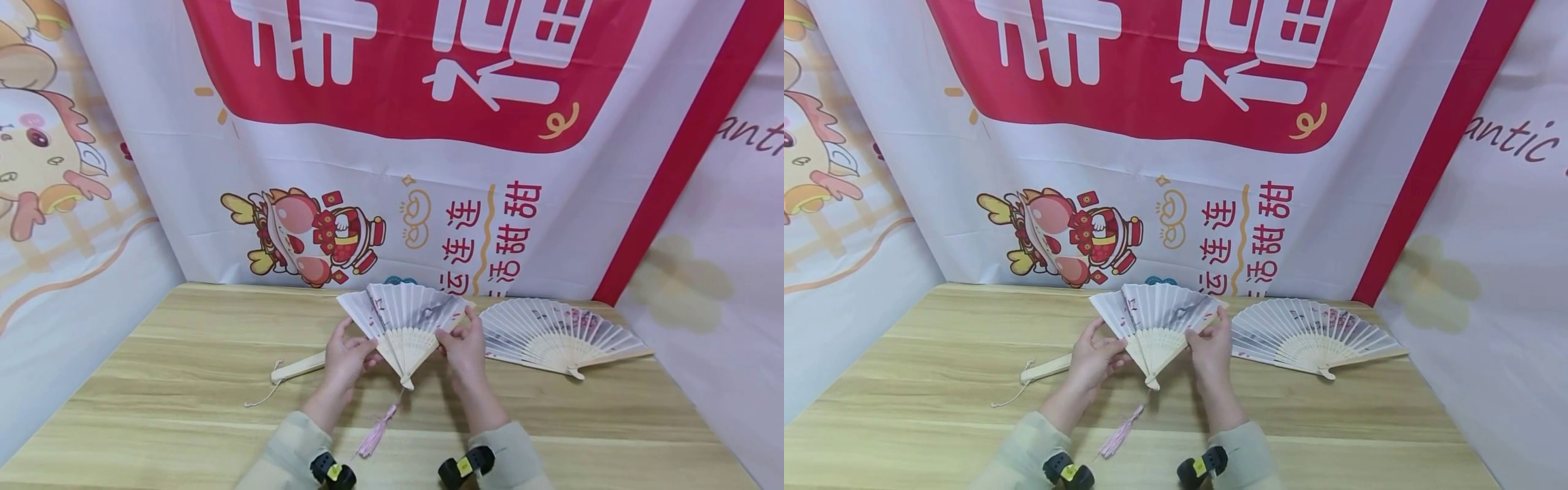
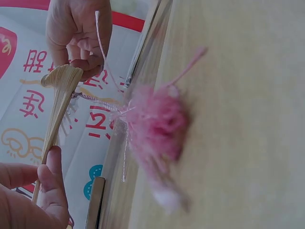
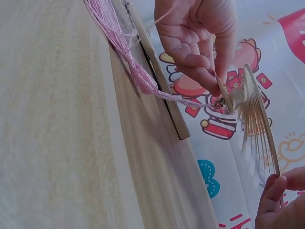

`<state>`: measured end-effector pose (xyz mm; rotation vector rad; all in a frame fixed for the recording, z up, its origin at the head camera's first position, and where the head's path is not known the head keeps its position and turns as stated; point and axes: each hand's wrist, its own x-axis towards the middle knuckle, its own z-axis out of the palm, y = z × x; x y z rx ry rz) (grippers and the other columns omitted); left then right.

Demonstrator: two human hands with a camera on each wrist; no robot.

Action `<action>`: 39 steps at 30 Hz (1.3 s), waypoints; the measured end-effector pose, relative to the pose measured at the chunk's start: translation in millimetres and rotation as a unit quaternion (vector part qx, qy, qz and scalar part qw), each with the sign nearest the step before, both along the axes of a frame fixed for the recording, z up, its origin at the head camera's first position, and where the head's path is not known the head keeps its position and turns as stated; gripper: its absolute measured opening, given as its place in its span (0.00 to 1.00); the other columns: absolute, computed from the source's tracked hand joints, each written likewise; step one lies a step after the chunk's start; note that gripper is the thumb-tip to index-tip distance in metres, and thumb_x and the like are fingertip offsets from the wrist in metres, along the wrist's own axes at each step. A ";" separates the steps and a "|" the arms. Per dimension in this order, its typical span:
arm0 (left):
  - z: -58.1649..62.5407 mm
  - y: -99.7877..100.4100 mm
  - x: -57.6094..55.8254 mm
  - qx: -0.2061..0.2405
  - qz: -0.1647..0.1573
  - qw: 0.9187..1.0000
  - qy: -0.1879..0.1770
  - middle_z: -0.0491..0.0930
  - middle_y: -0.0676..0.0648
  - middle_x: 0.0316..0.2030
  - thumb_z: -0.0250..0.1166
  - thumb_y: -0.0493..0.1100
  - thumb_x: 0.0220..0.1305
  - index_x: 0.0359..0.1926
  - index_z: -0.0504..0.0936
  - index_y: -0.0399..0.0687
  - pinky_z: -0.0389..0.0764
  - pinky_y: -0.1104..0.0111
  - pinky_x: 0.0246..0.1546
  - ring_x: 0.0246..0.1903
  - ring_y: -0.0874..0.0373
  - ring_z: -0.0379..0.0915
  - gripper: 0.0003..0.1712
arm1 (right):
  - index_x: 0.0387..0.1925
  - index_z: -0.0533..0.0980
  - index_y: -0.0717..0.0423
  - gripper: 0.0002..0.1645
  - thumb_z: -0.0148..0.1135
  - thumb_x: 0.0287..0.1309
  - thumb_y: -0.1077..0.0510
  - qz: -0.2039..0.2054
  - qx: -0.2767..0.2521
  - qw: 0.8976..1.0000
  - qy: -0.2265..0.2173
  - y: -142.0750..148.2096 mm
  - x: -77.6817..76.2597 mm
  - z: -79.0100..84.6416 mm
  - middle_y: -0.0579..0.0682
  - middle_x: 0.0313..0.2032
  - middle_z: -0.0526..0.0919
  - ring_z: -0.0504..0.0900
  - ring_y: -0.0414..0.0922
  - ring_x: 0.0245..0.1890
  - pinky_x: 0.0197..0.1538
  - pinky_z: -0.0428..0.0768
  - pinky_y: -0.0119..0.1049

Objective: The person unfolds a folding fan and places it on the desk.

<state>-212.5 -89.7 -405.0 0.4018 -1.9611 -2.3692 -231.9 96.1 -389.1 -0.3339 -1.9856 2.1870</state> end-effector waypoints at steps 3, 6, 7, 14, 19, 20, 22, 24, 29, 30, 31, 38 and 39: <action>1.1 0.1 0.8 0.009 0.004 1.000 0.004 0.82 0.45 0.35 0.63 0.28 0.62 0.77 0.52 0.47 0.82 0.73 0.27 0.23 0.60 0.79 0.47 | 0.77 0.48 0.58 0.52 0.60 0.55 0.78 -0.007 -0.003 1.000 0.004 1.5 -1.1 -0.8 0.48 0.28 0.72 0.71 0.37 0.23 0.27 0.78 0.26; 1.9 -0.2 0.9 0.016 0.010 1.000 0.008 0.81 0.45 0.34 0.63 0.28 0.61 0.77 0.50 0.48 0.82 0.74 0.26 0.23 0.60 0.79 0.48 | 0.77 0.47 0.59 0.53 0.59 0.54 0.78 -0.013 -0.007 1.000 0.008 2.6 -2.2 -1.8 0.48 0.28 0.72 0.71 0.36 0.23 0.26 0.78 0.26; 2.1 -0.2 1.0 0.018 0.012 1.000 0.010 0.81 0.44 0.34 0.63 0.28 0.61 0.77 0.49 0.48 0.81 0.74 0.26 0.23 0.60 0.79 0.48 | 0.77 0.46 0.59 0.54 0.59 0.54 0.78 -0.015 -0.008 1.000 0.008 3.0 -2.5 -2.2 0.48 0.28 0.72 0.72 0.36 0.23 0.26 0.78 0.25; 1.8 -0.9 0.9 0.018 0.032 0.999 0.011 0.81 0.41 0.38 0.63 0.29 0.62 0.77 0.48 0.53 0.81 0.74 0.27 0.24 0.59 0.79 0.50 | 0.77 0.40 0.56 0.57 0.59 0.55 0.77 -0.034 -0.022 0.999 0.015 4.1 -4.7 -3.9 0.48 0.29 0.73 0.72 0.36 0.21 0.26 0.77 0.26; 2.1 -1.1 1.0 0.027 0.038 0.999 0.013 0.80 0.41 0.36 0.63 0.29 0.62 0.77 0.46 0.57 0.80 0.73 0.27 0.24 0.59 0.79 0.51 | 0.77 0.38 0.52 0.59 0.59 0.56 0.77 -0.048 -0.028 0.998 0.025 3.4 -3.3 0.1 0.50 0.32 0.74 0.73 0.36 0.22 0.28 0.79 0.28; 2.4 -1.2 1.1 0.030 0.039 0.999 0.014 0.80 0.42 0.36 0.63 0.29 0.62 0.77 0.46 0.57 0.80 0.73 0.27 0.24 0.59 0.79 0.51 | 0.78 0.37 0.51 0.59 0.59 0.56 0.77 -0.049 -0.029 0.998 0.026 3.2 -2.7 1.7 0.50 0.32 0.74 0.74 0.36 0.22 0.29 0.80 0.29; 2.9 -1.7 1.1 0.034 0.041 0.998 0.017 0.80 0.44 0.34 0.63 0.29 0.62 0.77 0.46 0.58 0.79 0.73 0.27 0.23 0.60 0.78 0.51 | 0.78 0.37 0.50 0.59 0.60 0.56 0.77 -0.053 -0.029 0.998 0.025 3.0 -1.3 5.0 0.50 0.33 0.74 0.74 0.36 0.23 0.30 0.80 0.28; 4.4 -2.0 1.6 0.037 0.044 0.998 0.018 0.80 0.46 0.32 0.63 0.29 0.62 0.77 0.46 0.59 0.79 0.74 0.26 0.23 0.61 0.78 0.51 | 0.78 0.36 0.50 0.60 0.60 0.56 0.76 -0.054 -0.034 0.998 0.023 3.1 0.0 7.9 0.50 0.32 0.74 0.74 0.36 0.23 0.30 0.79 0.28; 7.8 -1.7 2.7 0.046 0.049 0.997 0.025 0.79 0.49 0.32 0.63 0.29 0.62 0.77 0.46 0.62 0.78 0.74 0.25 0.22 0.62 0.77 0.52 | 0.78 0.33 0.49 0.61 0.60 0.57 0.76 -0.060 -0.060 0.996 0.010 5.4 0.9 12.5 0.48 0.30 0.73 0.73 0.37 0.23 0.30 0.79 0.26; 8.2 -1.6 2.6 0.048 0.050 0.997 0.027 0.79 0.49 0.31 0.63 0.29 0.62 0.77 0.46 0.63 0.78 0.74 0.25 0.22 0.62 0.77 0.52 | 0.78 0.32 0.49 0.62 0.60 0.57 0.76 -0.061 -0.068 0.996 0.011 5.9 0.7 12.9 0.48 0.29 0.73 0.73 0.37 0.23 0.30 0.80 0.26; 8.3 -1.5 2.5 0.050 0.051 0.997 0.029 0.79 0.50 0.31 0.63 0.29 0.63 0.77 0.46 0.63 0.79 0.74 0.26 0.22 0.62 0.77 0.51 | 0.78 0.31 0.48 0.62 0.60 0.58 0.76 -0.063 -0.072 0.995 0.009 6.7 0.1 12.9 0.47 0.29 0.73 0.73 0.37 0.23 0.30 0.80 0.26; 6.0 -2.7 0.4 0.053 0.065 0.996 0.036 0.77 0.52 0.29 0.62 0.29 0.63 0.77 0.46 0.63 0.80 0.74 0.27 0.22 0.62 0.77 0.51 | 0.78 0.26 0.44 0.66 0.59 0.57 0.76 -0.066 -0.092 0.993 0.016 11.0 -2.8 11.3 0.45 0.28 0.73 0.73 0.36 0.22 0.30 0.80 0.26; 5.5 -2.9 0.0 0.054 0.067 0.996 0.036 0.77 0.52 0.29 0.62 0.29 0.63 0.77 0.46 0.62 0.80 0.74 0.27 0.22 0.62 0.77 0.51 | 0.78 0.26 0.45 0.66 0.59 0.57 0.77 -0.066 -0.094 0.993 0.017 11.1 -3.1 11.0 0.46 0.28 0.73 0.73 0.36 0.22 0.30 0.80 0.25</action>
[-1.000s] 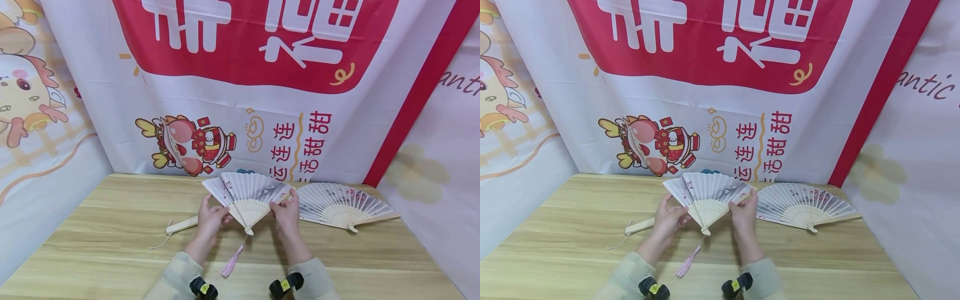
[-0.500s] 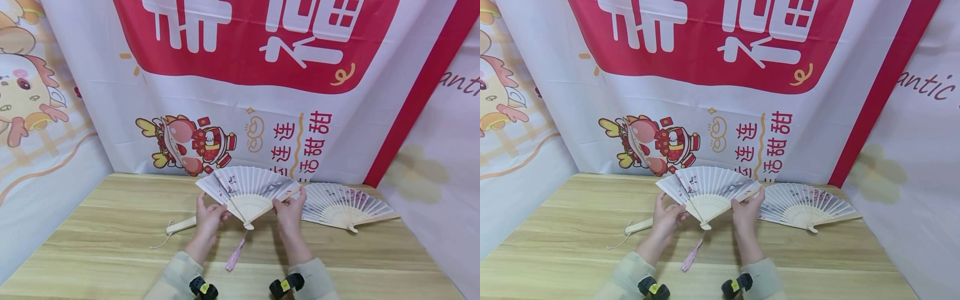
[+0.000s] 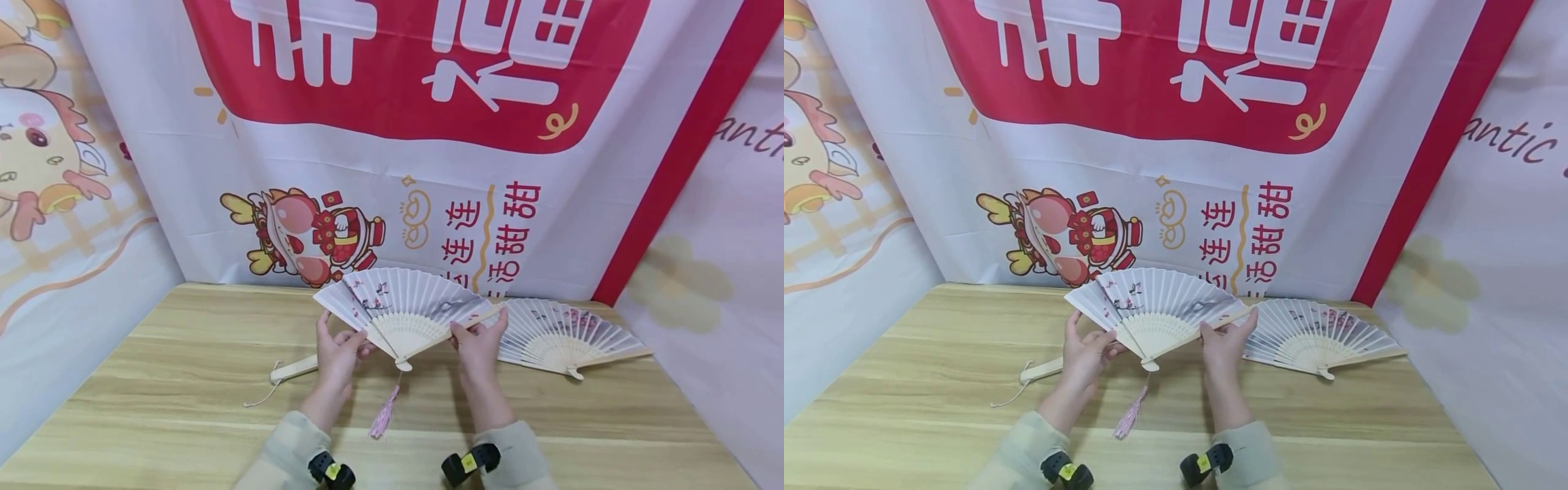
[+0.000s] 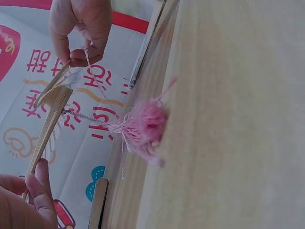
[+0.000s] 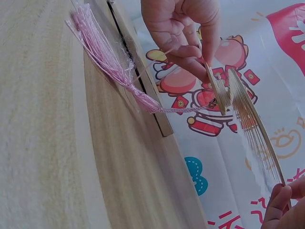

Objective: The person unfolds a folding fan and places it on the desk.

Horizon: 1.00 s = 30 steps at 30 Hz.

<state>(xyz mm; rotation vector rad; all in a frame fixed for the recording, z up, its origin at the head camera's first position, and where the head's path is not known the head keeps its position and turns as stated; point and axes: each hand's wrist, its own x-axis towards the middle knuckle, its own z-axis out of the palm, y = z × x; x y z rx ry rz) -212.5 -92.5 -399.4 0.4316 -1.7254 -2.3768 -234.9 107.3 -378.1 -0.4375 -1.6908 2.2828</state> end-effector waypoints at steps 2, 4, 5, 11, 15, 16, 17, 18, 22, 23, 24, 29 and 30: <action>-0.9 -0.5 -0.8 0.004 0.004 1.000 0.003 0.78 0.53 0.29 0.62 0.28 0.63 0.77 0.45 0.62 0.80 0.74 0.27 0.22 0.62 0.77 0.51 | 0.77 0.26 0.46 0.66 0.59 0.57 0.77 0.000 -0.005 1.000 0.002 -0.2 -0.4 -0.3 0.47 0.29 0.74 0.74 0.36 0.22 0.29 0.80 0.25; -1.4 -0.7 -1.5 0.010 0.009 1.000 0.007 0.77 0.53 0.28 0.62 0.28 0.62 0.77 0.45 0.61 0.80 0.75 0.27 0.22 0.62 0.76 0.52 | 0.77 0.26 0.47 0.65 0.59 0.57 0.77 -0.002 -0.010 1.000 0.004 -0.5 -0.7 -0.8 0.48 0.30 0.74 0.74 0.36 0.21 0.29 0.80 0.25; -1.4 -0.7 -1.9 0.011 0.012 1.000 0.009 0.77 0.53 0.28 0.62 0.27 0.62 0.77 0.45 0.61 0.80 0.75 0.27 0.21 0.63 0.76 0.52 | 0.77 0.26 0.48 0.65 0.59 0.58 0.77 -0.003 -0.014 1.000 0.005 -0.8 -0.8 -1.1 0.48 0.30 0.75 0.74 0.36 0.22 0.29 0.80 0.25; -1.3 -0.5 -1.8 0.020 0.024 0.999 0.016 0.76 0.53 0.27 0.61 0.27 0.62 0.77 0.43 0.60 0.79 0.76 0.27 0.21 0.64 0.75 0.52 | 0.75 0.27 0.50 0.63 0.58 0.57 0.77 -0.012 -0.029 0.999 0.003 -1.4 -0.3 -2.4 0.50 0.33 0.74 0.74 0.35 0.22 0.29 0.80 0.24; -0.8 -1.1 -1.2 0.028 0.027 0.999 0.018 0.76 0.53 0.26 0.61 0.26 0.62 0.77 0.44 0.60 0.79 0.76 0.26 0.20 0.64 0.75 0.52 | 0.74 0.31 0.52 0.59 0.58 0.56 0.78 -0.026 -0.037 0.999 -0.001 -1.2 -0.1 -3.0 0.50 0.35 0.74 0.74 0.35 0.22 0.29 0.79 0.24; -0.8 -1.3 -1.3 0.030 0.028 0.999 0.018 0.76 0.53 0.27 0.61 0.26 0.62 0.77 0.44 0.60 0.79 0.76 0.25 0.20 0.64 0.75 0.52 | 0.73 0.32 0.52 0.58 0.57 0.56 0.78 -0.031 -0.041 0.999 -0.002 -0.9 -0.2 -3.2 0.50 0.35 0.73 0.74 0.35 0.22 0.29 0.79 0.24; -0.8 -1.5 -1.3 0.033 0.030 0.999 0.017 0.76 0.54 0.27 0.61 0.26 0.61 0.77 0.44 0.61 0.80 0.76 0.26 0.20 0.65 0.74 0.52 | 0.72 0.34 0.53 0.56 0.57 0.55 0.78 -0.035 -0.043 0.998 -0.001 -0.7 -0.3 -3.2 0.50 0.35 0.73 0.74 0.35 0.23 0.29 0.79 0.24; -0.8 -1.7 -1.4 0.036 0.031 0.999 0.019 0.75 0.53 0.27 0.61 0.25 0.61 0.77 0.44 0.60 0.80 0.76 0.25 0.19 0.65 0.74 0.53 | 0.71 0.35 0.53 0.55 0.57 0.55 0.79 -0.040 -0.044 0.998 -0.002 -0.4 -0.4 -3.4 0.50 0.35 0.73 0.73 0.35 0.23 0.28 0.79 0.23; -1.5 -2.3 -2.1 0.053 0.034 0.997 0.032 0.74 0.53 0.27 0.60 0.24 0.61 0.77 0.44 0.59 0.83 0.75 0.27 0.20 0.65 0.73 0.53 | 0.68 0.37 0.57 0.50 0.54 0.54 0.79 -0.054 -0.053 0.997 0.004 1.1 -0.9 -3.9 0.52 0.36 0.72 0.72 0.35 0.22 0.27 0.78 0.23; -1.7 -2.4 -2.2 0.057 0.035 0.997 0.036 0.74 0.52 0.27 0.60 0.23 0.61 0.77 0.44 0.58 0.84 0.74 0.28 0.20 0.65 0.73 0.53 | 0.67 0.37 0.58 0.49 0.54 0.54 0.79 -0.057 -0.054 0.997 0.005 1.5 -1.0 -3.9 0.52 0.36 0.72 0.72 0.35 0.22 0.26 0.77 0.23; -1.9 -2.6 -2.5 0.059 0.036 0.997 0.040 0.73 0.52 0.27 0.60 0.23 0.61 0.78 0.44 0.58 0.84 0.73 0.29 0.20 0.64 0.74 0.53 | 0.67 0.38 0.58 0.48 0.53 0.54 0.79 -0.059 -0.057 0.997 0.004 2.0 -1.0 -4.1 0.52 0.36 0.71 0.71 0.35 0.22 0.25 0.77 0.23; -2.5 -3.5 -3.3 0.064 0.044 0.996 0.052 0.73 0.52 0.27 0.59 0.22 0.61 0.78 0.43 0.57 0.87 0.69 0.33 0.21 0.63 0.75 0.53 | 0.65 0.38 0.59 0.45 0.52 0.56 0.78 -0.066 -0.075 0.995 0.004 3.6 -1.6 -3.9 0.52 0.37 0.67 0.70 0.35 0.21 0.24 0.75 0.22; -2.7 -3.6 -3.6 0.066 0.046 0.995 0.055 0.73 0.53 0.26 0.58 0.22 0.61 0.77 0.43 0.57 0.87 0.69 0.33 0.21 0.63 0.75 0.52 | 0.64 0.38 0.59 0.44 0.52 0.56 0.78 -0.067 -0.078 0.995 0.003 3.8 -1.7 -3.9 0.52 0.37 0.67 0.70 0.35 0.22 0.24 0.75 0.22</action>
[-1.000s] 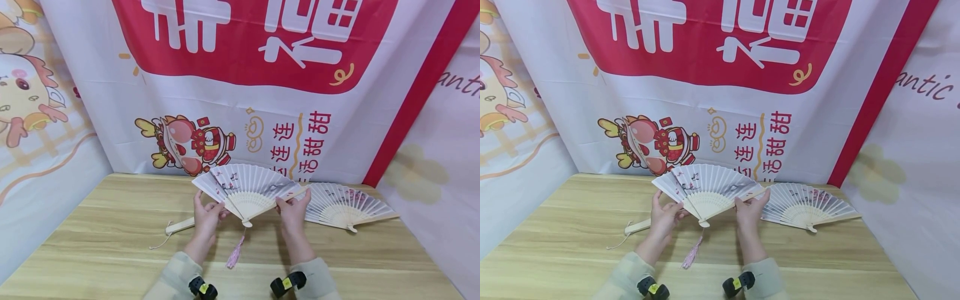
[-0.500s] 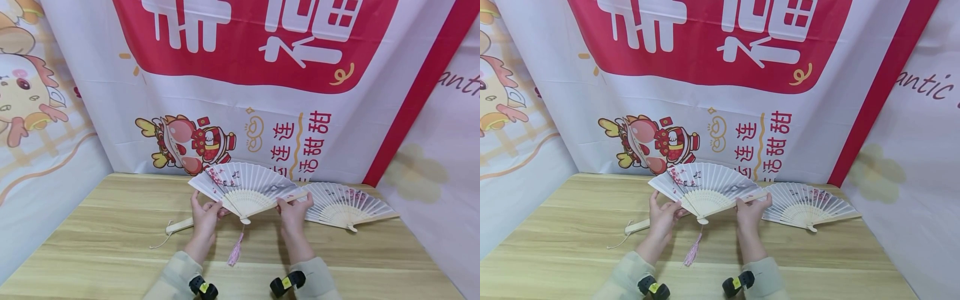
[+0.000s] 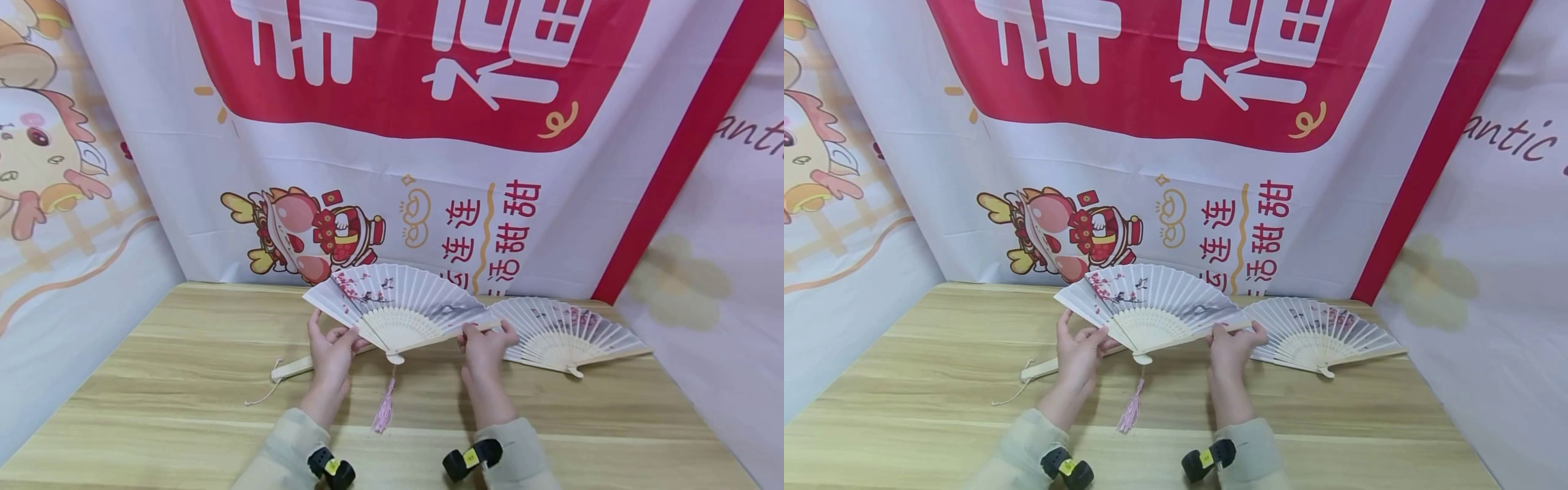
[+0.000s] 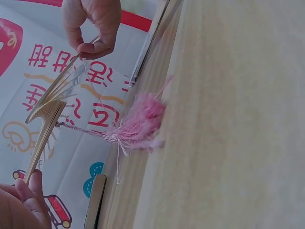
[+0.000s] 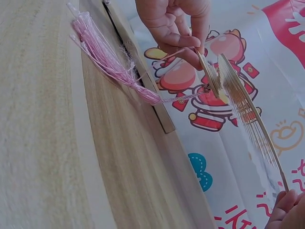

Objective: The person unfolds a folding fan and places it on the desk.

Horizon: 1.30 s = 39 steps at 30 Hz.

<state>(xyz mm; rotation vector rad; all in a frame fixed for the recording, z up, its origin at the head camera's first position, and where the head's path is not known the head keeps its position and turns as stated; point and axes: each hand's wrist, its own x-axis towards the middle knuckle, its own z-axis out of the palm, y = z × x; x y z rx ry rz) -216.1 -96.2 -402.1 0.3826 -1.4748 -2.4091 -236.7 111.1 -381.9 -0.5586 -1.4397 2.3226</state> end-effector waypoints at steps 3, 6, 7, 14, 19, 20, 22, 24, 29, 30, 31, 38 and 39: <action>0.0 -0.5 -0.4 0.000 0.007 1.000 0.003 0.73 0.53 0.26 0.58 0.22 0.62 0.77 0.43 0.57 0.87 0.68 0.33 0.21 0.62 0.76 0.52 | 0.63 0.39 0.59 0.44 0.52 0.56 0.78 -0.003 -0.007 1.000 -0.002 -0.3 -0.3 0.8 0.53 0.40 0.66 0.70 0.35 0.23 0.24 0.76 0.22; 0.0 -1.2 -0.7 -0.005 0.019 1.000 0.001 0.73 0.53 0.26 0.59 0.23 0.62 0.77 0.44 0.57 0.86 0.70 0.31 0.20 0.63 0.76 0.52 | 0.63 0.39 0.59 0.43 0.52 0.57 0.78 -0.005 -0.013 1.000 -0.007 -0.5 -0.7 0.8 0.54 0.43 0.66 0.70 0.36 0.23 0.24 0.76 0.22; -0.1 -1.5 -0.7 -0.009 0.022 1.000 -0.003 0.73 0.53 0.26 0.60 0.24 0.62 0.77 0.44 0.57 0.85 0.71 0.30 0.20 0.63 0.76 0.52 | 0.62 0.39 0.59 0.42 0.52 0.57 0.78 -0.006 -0.016 1.000 -0.009 -0.7 -0.6 0.7 0.54 0.44 0.66 0.70 0.36 0.23 0.25 0.76 0.22; 0.7 -3.7 -1.0 -0.020 0.044 0.999 -0.016 0.74 0.54 0.27 0.62 0.26 0.62 0.77 0.43 0.59 0.82 0.74 0.28 0.21 0.64 0.76 0.53 | 0.61 0.39 0.59 0.41 0.53 0.58 0.77 -0.009 -0.033 0.999 -0.012 -2.0 -0.3 -0.1 0.56 0.47 0.64 0.71 0.36 0.22 0.25 0.77 0.22; 2.6 -5.2 -0.5 -0.010 0.056 0.998 -0.014 0.74 0.53 0.28 0.62 0.26 0.62 0.77 0.43 0.60 0.84 0.73 0.31 0.22 0.63 0.77 0.53 | 0.61 0.40 0.58 0.41 0.54 0.58 0.77 -0.011 -0.041 0.999 -0.013 -3.0 0.4 -1.4 0.58 0.50 0.62 0.70 0.36 0.23 0.25 0.77 0.22; 2.9 -5.4 -0.3 -0.007 0.057 0.998 -0.012 0.74 0.53 0.28 0.62 0.26 0.62 0.77 0.43 0.60 0.84 0.73 0.31 0.22 0.63 0.77 0.53 | 0.60 0.40 0.58 0.41 0.54 0.58 0.77 -0.012 -0.044 0.999 -0.012 -3.3 0.6 -1.4 0.59 0.52 0.61 0.70 0.37 0.23 0.25 0.77 0.22; 3.5 -6.2 -0.5 -0.001 0.064 0.998 -0.007 0.74 0.53 0.29 0.62 0.26 0.62 0.77 0.44 0.60 0.84 0.73 0.31 0.22 0.63 0.76 0.53 | 0.60 0.40 0.58 0.41 0.54 0.58 0.78 -0.012 -0.051 0.999 -0.011 -4.1 0.6 -1.4 0.62 0.56 0.59 0.70 0.37 0.23 0.25 0.77 0.22; 4.1 -7.0 -0.7 0.004 0.073 0.997 -0.002 0.74 0.53 0.29 0.62 0.25 0.62 0.77 0.44 0.60 0.85 0.73 0.31 0.22 0.63 0.76 0.53 | 0.60 0.40 0.58 0.41 0.55 0.58 0.78 -0.011 -0.056 0.998 -0.011 -5.1 0.4 -1.3 0.65 0.60 0.56 0.70 0.37 0.22 0.26 0.77 0.22; 6.3 -7.8 -0.6 0.016 0.094 0.995 0.009 0.73 0.53 0.28 0.62 0.25 0.61 0.77 0.44 0.59 0.85 0.73 0.31 0.21 0.63 0.76 0.53 | 0.60 0.40 0.59 0.42 0.56 0.57 0.77 -0.010 -0.056 0.998 -0.017 -7.0 -0.5 -2.0 0.68 0.61 0.54 0.71 0.37 0.20 0.26 0.78 0.22; 6.7 -7.9 -0.5 0.019 0.097 0.995 0.012 0.73 0.52 0.29 0.62 0.25 0.61 0.77 0.44 0.59 0.85 0.73 0.31 0.21 0.63 0.76 0.53 | 0.60 0.40 0.60 0.42 0.56 0.57 0.77 -0.010 -0.055 0.998 -0.018 -7.1 -0.7 -2.4 0.67 0.59 0.56 0.72 0.37 0.20 0.26 0.78 0.22; 7.1 -8.1 -0.5 0.022 0.098 0.995 0.013 0.73 0.52 0.29 0.62 0.25 0.61 0.77 0.44 0.59 0.85 0.73 0.32 0.21 0.63 0.76 0.53 | 0.60 0.40 0.60 0.41 0.56 0.57 0.77 -0.010 -0.054 0.998 -0.020 -7.1 -0.6 -2.6 0.66 0.58 0.57 0.72 0.37 0.20 0.26 0.78 0.22; 9.4 -10.0 0.4 0.035 0.109 0.993 0.026 0.72 0.52 0.30 0.61 0.25 0.62 0.77 0.44 0.61 0.85 0.72 0.33 0.23 0.63 0.75 0.53 | 0.61 0.41 0.61 0.41 0.56 0.57 0.77 -0.005 -0.065 0.998 -0.024 -7.2 0.4 -2.5 0.57 0.47 0.62 0.73 0.35 0.21 0.27 0.79 0.21; 10.0 -10.1 0.6 0.037 0.110 0.993 0.029 0.72 0.52 0.30 0.61 0.25 0.62 0.77 0.44 0.61 0.85 0.73 0.33 0.23 0.63 0.75 0.53 | 0.61 0.42 0.61 0.41 0.56 0.57 0.76 -0.003 -0.066 0.997 -0.024 -6.9 0.6 -2.6 0.57 0.46 0.63 0.74 0.35 0.21 0.27 0.79 0.21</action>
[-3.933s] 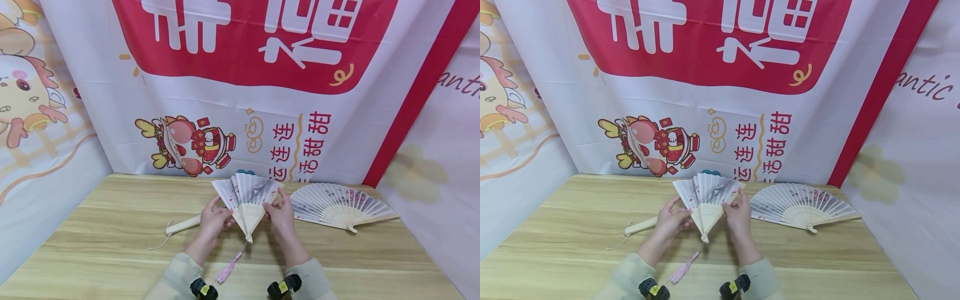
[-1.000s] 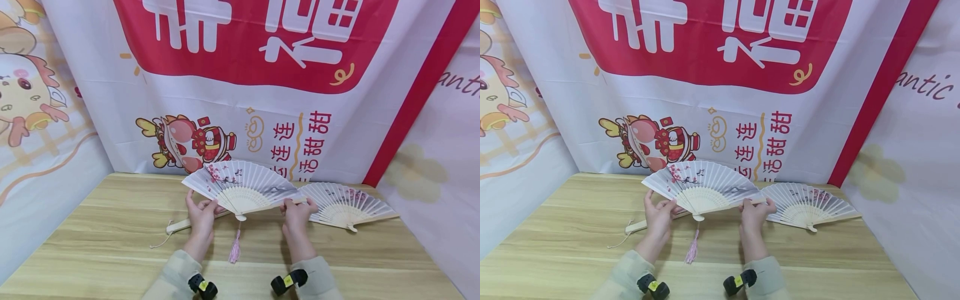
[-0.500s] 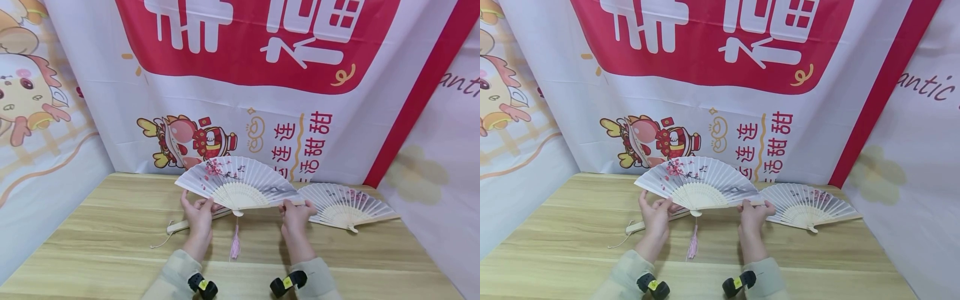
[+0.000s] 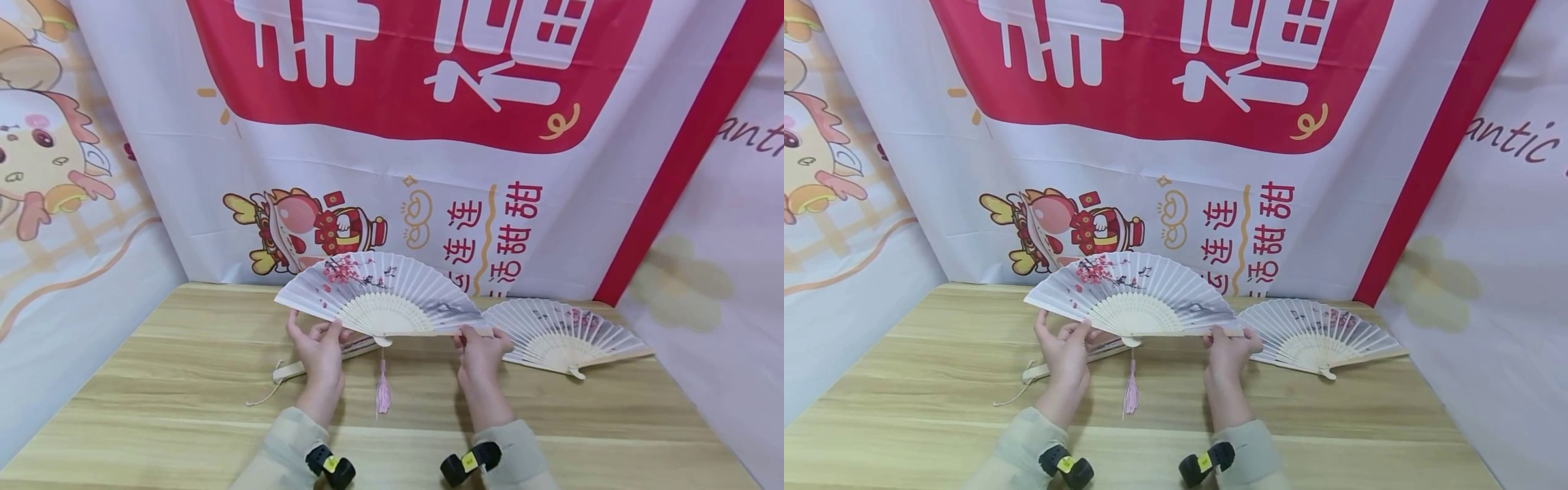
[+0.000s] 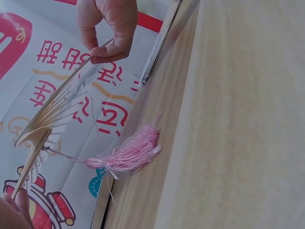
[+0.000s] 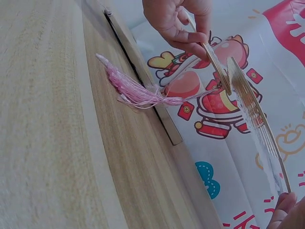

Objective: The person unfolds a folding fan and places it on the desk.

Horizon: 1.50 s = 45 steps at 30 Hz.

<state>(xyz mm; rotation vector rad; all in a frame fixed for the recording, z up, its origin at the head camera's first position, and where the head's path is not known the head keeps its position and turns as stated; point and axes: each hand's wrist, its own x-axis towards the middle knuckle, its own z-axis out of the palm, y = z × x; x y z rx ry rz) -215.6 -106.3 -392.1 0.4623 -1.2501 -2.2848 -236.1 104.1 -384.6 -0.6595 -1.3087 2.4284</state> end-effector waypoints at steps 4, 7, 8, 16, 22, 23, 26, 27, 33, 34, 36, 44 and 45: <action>1.6 -1.0 -0.1 0.003 0.000 1.000 0.003 0.72 0.51 0.31 0.61 0.25 0.62 0.77 0.44 0.61 0.85 0.73 0.33 0.24 0.63 0.75 0.53 | 0.62 0.42 0.62 0.39 0.55 0.60 0.75 0.010 -0.003 1.000 0.002 2.0 0.2 -0.2 0.56 0.44 0.64 0.75 0.34 0.21 0.29 0.80 0.20; 2.2 -1.5 -0.3 -0.002 -0.002 1.000 -0.003 0.72 0.51 0.31 0.61 0.25 0.62 0.76 0.45 0.60 0.84 0.73 0.31 0.22 0.62 0.75 0.51 | 0.63 0.43 0.63 0.36 0.54 0.64 0.74 0.018 -0.006 1.000 0.004 4.9 -0.3 -0.1 0.55 0.43 0.66 0.76 0.34 0.22 0.30 0.81 0.20; 2.3 -1.6 -0.2 -0.004 -0.003 1.000 -0.005 0.72 0.51 0.31 0.61 0.25 0.62 0.75 0.46 0.59 0.84 0.73 0.29 0.22 0.62 0.76 0.50 | 0.63 0.44 0.63 0.35 0.53 0.65 0.73 0.020 -0.009 1.000 0.005 6.1 -0.6 0.2 0.55 0.43 0.66 0.76 0.34 0.22 0.31 0.81 0.19; -1.6 -2.2 -0.6 -0.023 -0.013 1.000 -0.010 0.74 0.54 0.28 0.58 0.26 0.63 0.58 0.61 0.40 0.74 0.78 0.20 0.19 0.65 0.78 0.24 | 0.70 0.46 0.65 0.35 0.49 0.69 0.70 0.044 0.002 0.999 -0.001 15.4 -0.2 5.8 0.53 0.46 0.68 0.77 0.33 0.26 0.32 0.80 0.18; -2.6 -12.1 -3.7 -0.031 -0.026 0.999 -0.023 0.79 0.56 0.25 0.57 0.31 0.67 0.44 0.70 0.40 0.73 0.80 0.17 0.18 0.67 0.78 0.07 | 0.54 0.66 0.66 0.13 0.51 0.70 0.68 0.035 0.009 0.999 0.000 31.2 -0.5 8.6 0.47 0.38 0.72 0.76 0.33 0.27 0.35 0.80 0.19; -2.2 -14.5 -3.7 -0.032 -0.033 0.999 -0.027 0.80 0.56 0.25 0.57 0.32 0.68 0.46 0.71 0.38 0.73 0.81 0.17 0.18 0.67 0.78 0.07 | 0.49 0.67 0.64 0.09 0.51 0.70 0.67 0.034 0.013 0.999 -0.001 35.4 -0.8 8.7 0.46 0.36 0.72 0.75 0.33 0.28 0.36 0.80 0.19; -1.2 -22.1 -3.3 -0.037 -0.059 0.997 -0.045 0.81 0.57 0.24 0.58 0.34 0.70 0.51 0.71 0.35 0.72 0.81 0.17 0.19 0.67 0.80 0.11 | 0.43 0.67 0.59 0.04 0.52 0.69 0.67 0.042 0.030 0.999 -0.006 48.3 -1.0 8.9 0.43 0.32 0.74 0.76 0.33 0.26 0.36 0.81 0.19; -1.8 -24.5 -2.9 -0.039 -0.068 0.996 -0.050 0.82 0.57 0.25 0.58 0.35 0.70 0.53 0.71 0.34 0.72 0.81 0.17 0.19 0.67 0.81 0.13 | 0.44 0.67 0.59 0.05 0.52 0.69 0.67 0.049 0.039 0.998 -0.006 52.5 -0.4 9.1 0.42 0.31 0.74 0.76 0.33 0.26 0.36 0.81 0.19; -6.4 -37.8 3.4 -0.055 -0.128 0.987 -0.077 0.82 0.58 0.25 0.58 0.37 0.71 0.57 0.69 0.31 0.74 0.82 0.19 0.22 0.67 0.82 0.19 | 0.45 0.63 0.57 0.07 0.51 0.70 0.66 0.125 0.065 0.990 0.000 77.9 7.6 8.3 0.38 0.25 0.79 0.83 0.32 0.25 0.39 0.83 0.20; -6.1 -39.5 5.1 -0.058 -0.138 0.985 -0.084 0.82 0.58 0.25 0.58 0.37 0.71 0.57 0.69 0.31 0.74 0.82 0.20 0.22 0.67 0.82 0.18 | 0.44 0.62 0.56 0.07 0.50 0.71 0.66 0.138 0.066 0.988 -0.001 82.6 9.2 8.4 0.38 0.25 0.80 0.84 0.33 0.25 0.40 0.83 0.20; -4.8 -42.2 8.0 -0.064 -0.154 0.981 -0.094 0.84 0.57 0.25 0.59 0.37 0.71 0.57 0.69 0.32 0.76 0.81 0.21 0.23 0.66 0.83 0.18 | 0.44 0.62 0.56 0.06 0.49 0.72 0.65 0.163 0.070 0.984 -0.008 92.4 12.7 9.3 0.39 0.26 0.80 0.85 0.34 0.27 0.41 0.82 0.19; 6.4 -53.3 25.4 -0.106 -0.218 0.963 -0.119 0.88 0.49 0.31 0.58 0.38 0.71 0.61 0.68 0.30 0.81 0.79 0.26 0.28 0.63 0.86 0.23 | 0.37 0.68 0.54 0.06 0.46 0.74 0.62 0.265 0.060 0.962 -0.022 130.9 28.5 12.0 0.41 0.30 0.84 0.88 0.38 0.34 0.44 0.82 0.19; 7.6 -54.6 28.3 -0.113 -0.226 0.959 -0.125 0.88 0.48 0.32 0.59 0.38 0.71 0.62 0.68 0.29 0.81 0.79 0.27 0.28 0.63 0.86 0.23 | 0.37 0.68 0.53 0.07 0.46 0.75 0.62 0.279 0.062 0.958 -0.019 135.6 30.8 10.8 0.41 0.30 0.85 0.88 0.38 0.35 0.44 0.82 0.19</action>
